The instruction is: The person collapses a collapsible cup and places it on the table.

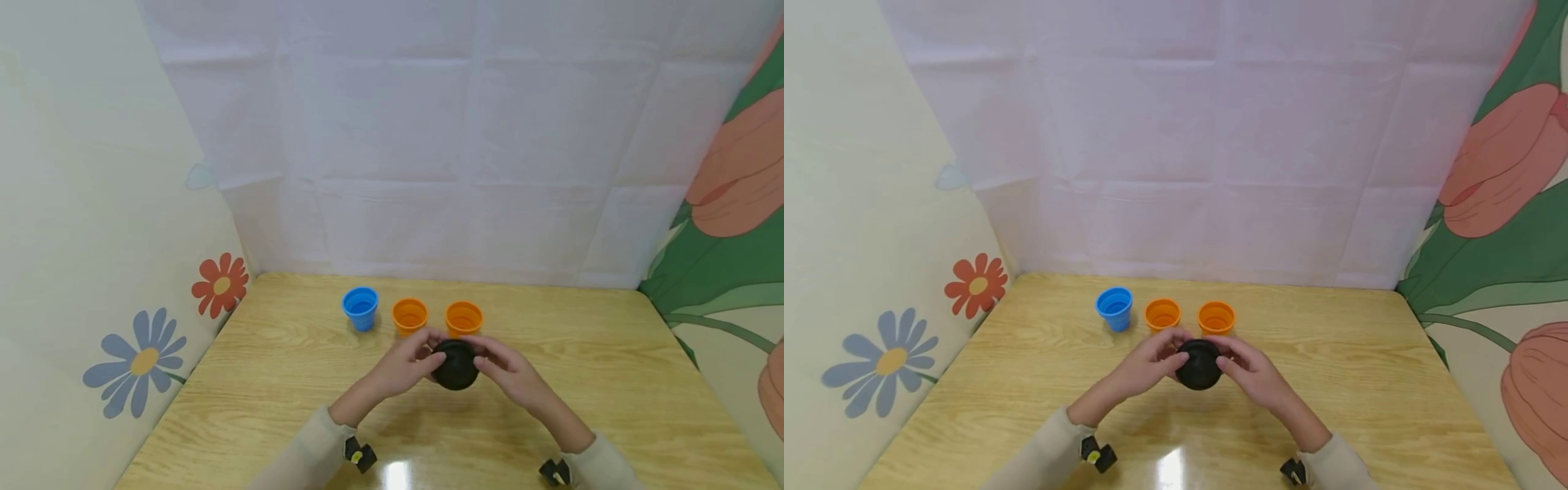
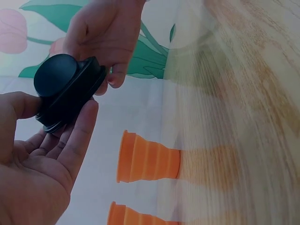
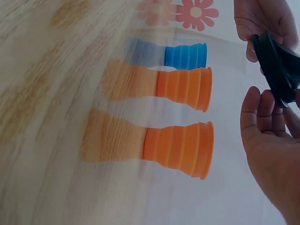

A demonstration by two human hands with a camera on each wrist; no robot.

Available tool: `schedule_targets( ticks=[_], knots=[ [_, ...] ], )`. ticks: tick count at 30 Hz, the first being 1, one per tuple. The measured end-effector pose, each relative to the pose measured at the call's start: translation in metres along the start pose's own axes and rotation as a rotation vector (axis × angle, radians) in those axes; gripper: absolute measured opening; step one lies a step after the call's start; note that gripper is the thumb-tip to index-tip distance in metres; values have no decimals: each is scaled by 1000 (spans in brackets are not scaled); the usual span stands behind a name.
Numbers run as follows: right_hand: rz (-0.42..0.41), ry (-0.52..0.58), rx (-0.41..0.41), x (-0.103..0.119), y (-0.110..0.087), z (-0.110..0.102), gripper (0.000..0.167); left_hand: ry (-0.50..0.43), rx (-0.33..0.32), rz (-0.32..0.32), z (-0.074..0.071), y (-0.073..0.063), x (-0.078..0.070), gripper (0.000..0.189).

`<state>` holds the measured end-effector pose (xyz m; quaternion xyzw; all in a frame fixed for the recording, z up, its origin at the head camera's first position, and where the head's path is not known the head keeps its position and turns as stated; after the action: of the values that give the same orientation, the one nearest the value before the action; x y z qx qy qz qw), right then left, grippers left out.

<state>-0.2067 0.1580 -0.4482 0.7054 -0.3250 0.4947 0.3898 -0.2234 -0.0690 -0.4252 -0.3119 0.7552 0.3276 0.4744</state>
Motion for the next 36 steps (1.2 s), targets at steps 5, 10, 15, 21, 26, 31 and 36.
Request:
schedule_targets(
  ticks=[5, 10, 15, 21, 26, 31, 36],
  knots=[
    [9, 34, 2, 1, -1, 0, 40, -24, -50, -1, 1, -3, -1, 29],
    [5, 42, -14, 1, -2, -2, 42, -52, -54, 11, 1, -3, -2, 31],
    [10, -7, -62, 1, -1, -3, 38, -12, -19, 15, 0, -1, -2, 33],
    [30, -29, -88, -1, -2, -1, 38, -5, -16, 7, 1, 0, 5, 32],
    [2, -23, -52, -3, -4, 3, 43, -17, -21, 6, 3, -3, 10, 29],
    [36, -19, -61, -4, -5, 7, 44, -46, -30, -5, 4, -6, 10, 28],
    [85, -33, -67, -4, -5, 7, 41, -42, -18, -29, 3, -7, 8, 29]
  ],
)
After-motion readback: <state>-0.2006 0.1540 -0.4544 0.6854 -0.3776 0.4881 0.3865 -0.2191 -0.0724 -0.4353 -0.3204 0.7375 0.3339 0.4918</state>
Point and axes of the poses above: each hand's wrist, its own y-axis towards the middle knuckle, its own z-axis out of the palm, x = y × z, the point moved 2 cm from there along y, towards the middle knuckle, and after that the axes turned 4 degrees about z, right-handed, at the moved point
